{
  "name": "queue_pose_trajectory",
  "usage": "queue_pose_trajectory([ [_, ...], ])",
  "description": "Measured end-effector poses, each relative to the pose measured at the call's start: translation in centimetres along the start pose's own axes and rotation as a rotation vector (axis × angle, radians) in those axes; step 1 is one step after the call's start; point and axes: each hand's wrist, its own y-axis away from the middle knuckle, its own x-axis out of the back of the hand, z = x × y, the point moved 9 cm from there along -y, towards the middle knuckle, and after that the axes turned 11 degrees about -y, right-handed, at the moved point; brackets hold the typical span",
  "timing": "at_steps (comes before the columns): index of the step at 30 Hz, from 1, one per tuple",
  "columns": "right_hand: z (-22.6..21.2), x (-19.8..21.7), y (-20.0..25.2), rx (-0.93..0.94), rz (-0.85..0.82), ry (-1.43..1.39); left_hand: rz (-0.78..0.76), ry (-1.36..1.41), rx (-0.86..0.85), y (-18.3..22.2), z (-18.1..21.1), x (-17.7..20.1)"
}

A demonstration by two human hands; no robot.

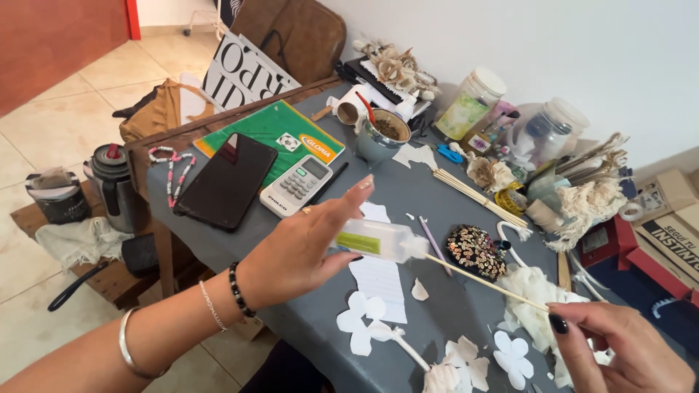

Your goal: Creating decorative flowers by cutting fabric petals and gluing them onto wooden sticks.

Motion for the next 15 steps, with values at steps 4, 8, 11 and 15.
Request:
queue_pose_trajectory([
  [4, 2.8, -0.4, 0.1, -0.180, -0.184, 0.025, -0.046, -0.017, 0.019, 0.6, -0.4, -0.7],
  [8, -2.0, 1.5, 0.4, -0.160, 0.134, -0.055, -0.071, 0.087, 0.122, 1.7, -1.5, -1.3],
  [11, -2.6, 0.8, 0.1, -0.202, 0.225, -0.233, -0.062, 0.120, 0.188, 2.5, -1.9, -1.7],
  [15, 1.4, -2.7, -0.1, -0.381, 0.209, -0.521, -0.035, 0.142, 0.308, 3.3, -2.6, -1.3],
])
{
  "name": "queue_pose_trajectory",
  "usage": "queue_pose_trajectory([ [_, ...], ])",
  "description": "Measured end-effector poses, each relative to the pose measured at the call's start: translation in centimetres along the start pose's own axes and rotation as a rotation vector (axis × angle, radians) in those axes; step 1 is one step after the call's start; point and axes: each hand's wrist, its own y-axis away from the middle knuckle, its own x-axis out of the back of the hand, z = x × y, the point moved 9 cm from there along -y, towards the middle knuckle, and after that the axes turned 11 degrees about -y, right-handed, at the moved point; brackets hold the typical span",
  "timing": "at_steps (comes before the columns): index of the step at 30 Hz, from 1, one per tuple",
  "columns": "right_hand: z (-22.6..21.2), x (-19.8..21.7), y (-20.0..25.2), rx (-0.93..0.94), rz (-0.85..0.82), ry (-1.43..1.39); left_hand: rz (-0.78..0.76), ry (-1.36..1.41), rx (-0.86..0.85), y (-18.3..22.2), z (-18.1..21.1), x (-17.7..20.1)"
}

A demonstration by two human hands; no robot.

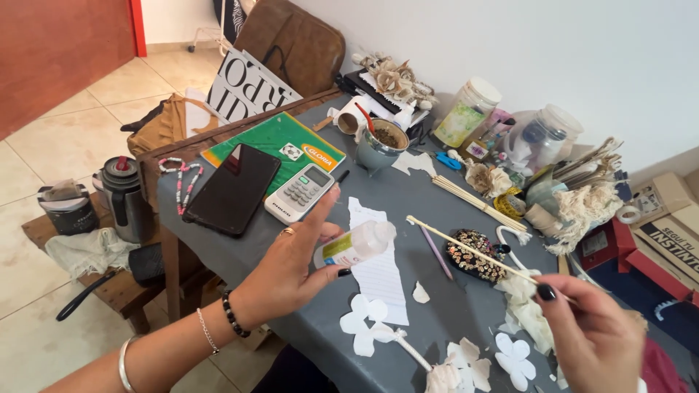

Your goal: Creating decorative flowers by cutting fabric petals and gluing them onto wooden sticks.

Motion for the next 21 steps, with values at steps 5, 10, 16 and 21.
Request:
queue_pose_trajectory([
  [5, 7.5, -3.4, -0.9, -0.320, -0.057, -0.395, -0.050, 0.097, 0.117, 0.9, -1.1, -0.3],
  [10, 10.0, -7.3, -0.2, -0.533, -0.108, -0.590, -0.065, 0.076, 0.169, 1.2, -1.2, -0.3],
  [16, 9.7, -9.9, 0.9, -0.705, -0.136, -0.635, -0.041, 0.086, 0.157, 1.4, -1.4, -0.4],
  [21, 8.5, -10.7, 1.0, -0.757, -0.098, -0.642, 0.319, -0.189, -0.046, 2.8, 1.8, 4.0],
])
